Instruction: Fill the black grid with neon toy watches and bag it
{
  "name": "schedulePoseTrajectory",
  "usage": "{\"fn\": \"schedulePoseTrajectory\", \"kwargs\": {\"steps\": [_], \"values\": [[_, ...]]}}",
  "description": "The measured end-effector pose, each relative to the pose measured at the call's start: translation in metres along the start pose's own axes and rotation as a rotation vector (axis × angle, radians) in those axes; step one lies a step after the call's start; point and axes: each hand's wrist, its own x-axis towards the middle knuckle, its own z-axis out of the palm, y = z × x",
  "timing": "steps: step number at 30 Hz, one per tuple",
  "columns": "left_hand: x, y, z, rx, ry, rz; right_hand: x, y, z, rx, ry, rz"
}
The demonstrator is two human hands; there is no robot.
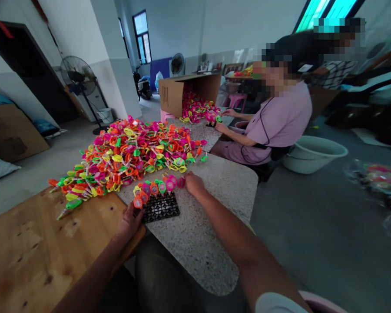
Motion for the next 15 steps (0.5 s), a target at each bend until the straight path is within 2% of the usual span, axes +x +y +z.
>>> {"fn": "schedulePoseTrajectory", "kwargs": {"steps": [5, 8, 11, 12, 15], "values": [[0.002, 0.006, -0.005, 0.102, -0.059, 0.032, -0.036, 0.015, -0.009, -0.050, 0.006, 0.033], [0.003, 0.007, -0.006, 0.119, -0.067, 0.061, -0.059, 0.007, -0.015, 0.088, 0.110, 0.153], [0.004, 0.007, -0.006, 0.124, -0.077, 0.067, -0.084, -0.024, -0.016, 0.454, 0.201, 0.194], [0.004, 0.007, -0.007, 0.125, -0.082, 0.069, -0.092, -0.039, -0.014, 0.601, 0.169, 0.184], [0.005, 0.008, -0.007, 0.126, -0.096, 0.074, -0.111, -0.085, -0.005, 0.953, -0.035, 0.141]]}}
